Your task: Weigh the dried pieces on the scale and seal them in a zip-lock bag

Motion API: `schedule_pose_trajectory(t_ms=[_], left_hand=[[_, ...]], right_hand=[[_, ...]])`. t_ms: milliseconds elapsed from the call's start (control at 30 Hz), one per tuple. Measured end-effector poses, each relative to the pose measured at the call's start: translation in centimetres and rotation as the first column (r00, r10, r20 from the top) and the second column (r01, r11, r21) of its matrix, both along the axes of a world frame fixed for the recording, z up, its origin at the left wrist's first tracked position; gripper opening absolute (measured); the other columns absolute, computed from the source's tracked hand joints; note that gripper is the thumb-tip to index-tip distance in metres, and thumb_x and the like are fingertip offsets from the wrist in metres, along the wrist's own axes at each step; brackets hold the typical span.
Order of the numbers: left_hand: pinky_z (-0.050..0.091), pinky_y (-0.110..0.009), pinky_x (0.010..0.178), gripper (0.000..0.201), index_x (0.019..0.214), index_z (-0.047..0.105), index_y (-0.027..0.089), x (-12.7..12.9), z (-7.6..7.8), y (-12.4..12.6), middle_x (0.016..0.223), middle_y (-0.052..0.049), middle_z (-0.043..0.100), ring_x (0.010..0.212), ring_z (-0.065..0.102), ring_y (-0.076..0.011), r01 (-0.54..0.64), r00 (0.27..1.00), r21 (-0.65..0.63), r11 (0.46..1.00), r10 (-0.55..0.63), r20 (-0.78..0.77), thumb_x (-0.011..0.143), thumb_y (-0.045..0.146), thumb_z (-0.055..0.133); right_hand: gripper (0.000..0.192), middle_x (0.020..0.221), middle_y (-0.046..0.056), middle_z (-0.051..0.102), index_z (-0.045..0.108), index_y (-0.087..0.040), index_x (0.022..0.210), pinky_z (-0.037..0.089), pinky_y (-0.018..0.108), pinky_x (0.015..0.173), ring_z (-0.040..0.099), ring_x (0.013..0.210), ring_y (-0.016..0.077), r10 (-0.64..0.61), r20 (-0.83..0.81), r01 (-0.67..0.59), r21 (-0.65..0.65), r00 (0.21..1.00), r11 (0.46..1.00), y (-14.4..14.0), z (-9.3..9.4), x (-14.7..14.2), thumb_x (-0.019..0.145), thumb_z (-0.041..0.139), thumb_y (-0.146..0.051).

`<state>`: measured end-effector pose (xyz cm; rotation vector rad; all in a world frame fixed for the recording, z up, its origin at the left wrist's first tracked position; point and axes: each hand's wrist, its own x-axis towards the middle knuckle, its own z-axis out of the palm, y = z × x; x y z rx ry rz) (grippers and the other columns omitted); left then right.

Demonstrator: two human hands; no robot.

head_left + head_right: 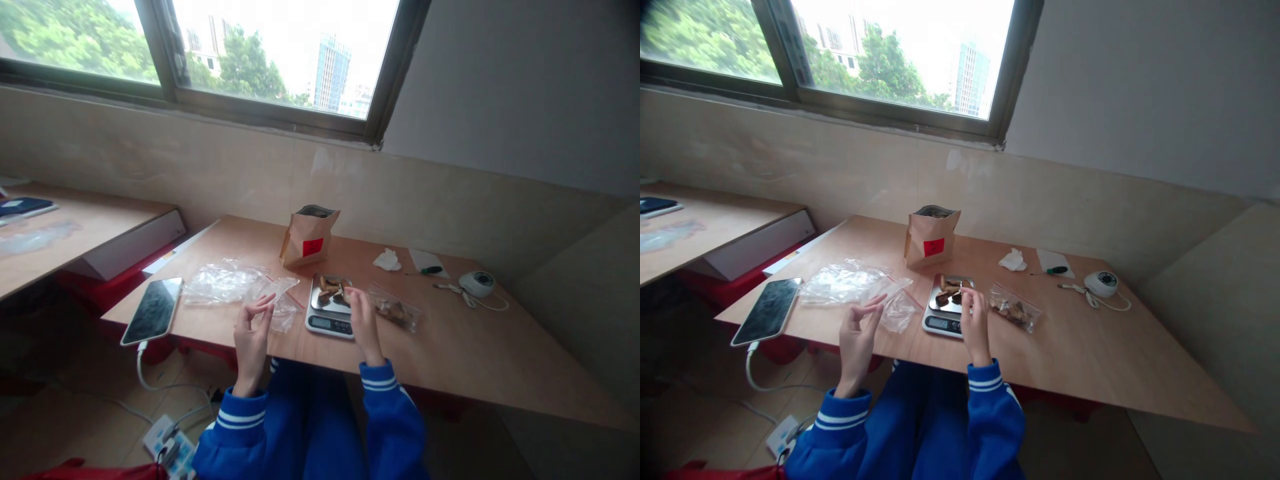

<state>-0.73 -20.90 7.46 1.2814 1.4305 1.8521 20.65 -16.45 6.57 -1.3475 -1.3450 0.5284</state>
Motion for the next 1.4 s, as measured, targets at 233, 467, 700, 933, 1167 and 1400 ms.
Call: schedule_pose_trajectory(t_ms=[233,467,700,933,1167,1400], left_hand=[[0.022,-0.055,0.112,0.017,0.074,0.064,0.029,0.4,2.0,-1.7,0.095,-0.001,0.076,0.112,0.064,-0.0250,0.368,0.783,0.017,0.930,-0.300,-0.545,0.089,0.031,0.057],[0.022,-0.054,0.115,0.020,0.098,0.069,0.033,0.7,3.3,-2.8,0.102,-0.003,0.074,0.125,0.055,-0.0236,0.492,0.543,-0.167,0.854,-0.451,-0.708,0.092,0.028,0.051],[0.050,-0.042,0.097,0.048,0.129,0.049,0.031,1.7,2.9,-2.6,0.124,-0.009,0.063,0.110,0.063,-0.0244,0.417,0.845,0.001,0.909,-0.387,-0.369,0.083,0.034,0.063],[0.053,-0.028,0.068,0.022,0.103,0.069,0.025,1.6,0.7,-2.1,0.092,-0.002,0.070,0.074,0.063,-0.0150,0.194,0.959,0.006,0.981,-0.188,-0.214,0.084,0.035,0.064],[0.051,-0.027,0.073,0.027,0.107,0.070,0.024,0.6,1.4,-2.1,0.097,-0.003,0.071,0.078,0.062,-0.0146,-0.076,0.986,-0.043,0.996,0.069,-0.149,0.085,0.038,0.061],[0.048,-0.026,0.074,0.021,0.099,0.071,0.022,-0.3,1.9,-2.0,0.099,-0.003,0.070,0.087,0.062,-0.0161,0.004,0.981,-0.016,1.000,-0.007,-0.195,0.085,0.036,0.062]], right_hand=[[0.076,0.076,0.009,0.069,0.064,-0.017,0.094,0.050,0.031,0.053,0.065,0.067,0.0214,0.208,-0.733,-0.571,-0.285,0.647,0.770,-1.0,5.2,-5.8,0.081,0.024,-0.080],[0.041,0.080,0.004,0.073,0.067,-0.017,0.092,0.053,0.027,0.055,0.067,0.063,0.0169,0.397,-0.610,-0.642,-0.249,0.686,0.725,-0.8,9.0,-3.0,0.070,0.074,-0.051],[0.027,0.085,0.005,0.074,0.072,-0.019,0.088,0.055,0.032,0.072,0.069,0.078,0.0189,0.390,-0.416,-0.486,-0.154,0.821,0.860,-3.9,7.7,-4.0,0.076,0.071,-0.043],[0.029,0.075,0.004,0.070,0.069,-0.018,0.081,0.053,0.030,0.065,0.065,0.068,0.0177,0.217,-0.538,-0.373,-0.200,0.815,0.906,-7.0,4.0,-7.9,0.075,0.072,-0.047],[0.036,0.064,0.000,0.062,0.066,-0.017,0.079,0.050,0.027,0.057,0.056,0.055,0.0125,-0.008,-0.593,-0.151,-0.218,0.805,0.964,-7.1,2.2,-4.7,0.072,0.073,-0.052],[0.034,0.119,0.010,0.062,0.067,-0.021,0.107,0.046,0.040,0.098,0.056,0.116,0.0245,0.224,-0.126,-0.234,-0.074,0.966,0.969,-5.1,2.4,-0.8,0.091,0.051,-0.047]])
